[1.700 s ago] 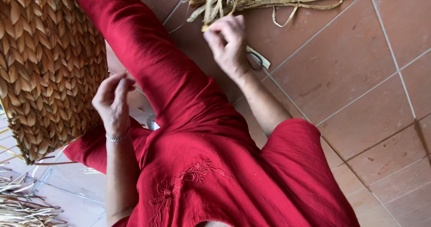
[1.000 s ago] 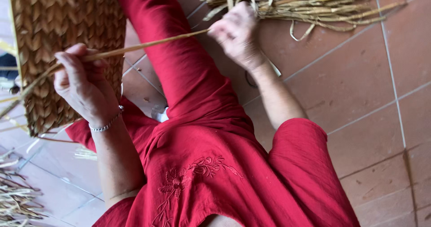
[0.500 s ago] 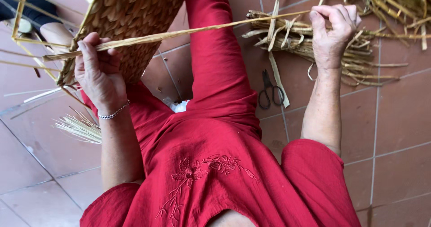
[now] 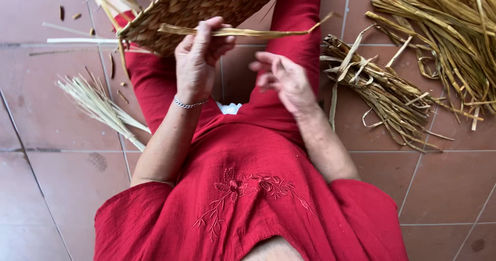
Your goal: The person sits on the floor and weaves dried palm or seagrass strips around a rectangular bamboo frame basket, threading and tightening strips one at a time to build up the woven side wall. Bundles of raw strips lie on the floor beside them as they work.
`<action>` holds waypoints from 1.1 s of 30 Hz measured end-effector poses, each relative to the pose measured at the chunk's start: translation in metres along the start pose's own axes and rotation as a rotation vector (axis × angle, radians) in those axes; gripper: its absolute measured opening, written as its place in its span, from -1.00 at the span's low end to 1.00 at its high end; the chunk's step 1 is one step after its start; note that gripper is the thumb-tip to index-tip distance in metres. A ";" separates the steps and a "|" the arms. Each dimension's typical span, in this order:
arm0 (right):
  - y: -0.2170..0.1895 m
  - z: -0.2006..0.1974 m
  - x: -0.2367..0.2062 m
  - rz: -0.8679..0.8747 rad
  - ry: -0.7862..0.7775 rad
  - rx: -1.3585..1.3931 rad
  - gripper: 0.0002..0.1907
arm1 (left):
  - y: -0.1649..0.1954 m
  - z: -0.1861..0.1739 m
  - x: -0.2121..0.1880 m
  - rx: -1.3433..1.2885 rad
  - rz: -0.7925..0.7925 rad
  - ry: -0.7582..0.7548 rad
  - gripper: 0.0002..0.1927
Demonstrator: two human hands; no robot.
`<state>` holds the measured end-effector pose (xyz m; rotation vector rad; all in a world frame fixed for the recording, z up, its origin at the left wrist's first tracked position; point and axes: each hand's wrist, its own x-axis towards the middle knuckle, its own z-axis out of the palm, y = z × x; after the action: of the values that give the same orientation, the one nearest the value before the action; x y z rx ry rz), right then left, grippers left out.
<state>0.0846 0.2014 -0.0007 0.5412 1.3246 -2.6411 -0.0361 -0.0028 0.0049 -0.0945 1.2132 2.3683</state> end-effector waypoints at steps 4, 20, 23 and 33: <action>0.026 0.027 0.035 0.024 0.045 0.515 -0.66 | -0.007 -0.003 -0.019 0.057 -0.029 -0.045 -0.66; -0.011 -0.062 0.133 -0.201 0.458 0.472 -0.75 | 0.048 -0.034 -0.104 0.151 0.101 0.149 -0.70; -0.050 -0.079 0.153 -0.275 0.515 0.462 -0.76 | 0.059 -0.030 -0.106 0.144 0.109 0.168 -0.69; -0.183 -0.133 0.173 -0.544 0.500 0.471 -0.77 | 0.068 -0.048 -0.110 0.040 0.133 0.170 -0.65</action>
<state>-0.0932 0.4248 -0.0019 1.0979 1.0467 -3.4677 0.0238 -0.1157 0.0562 -0.2120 1.3844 2.4907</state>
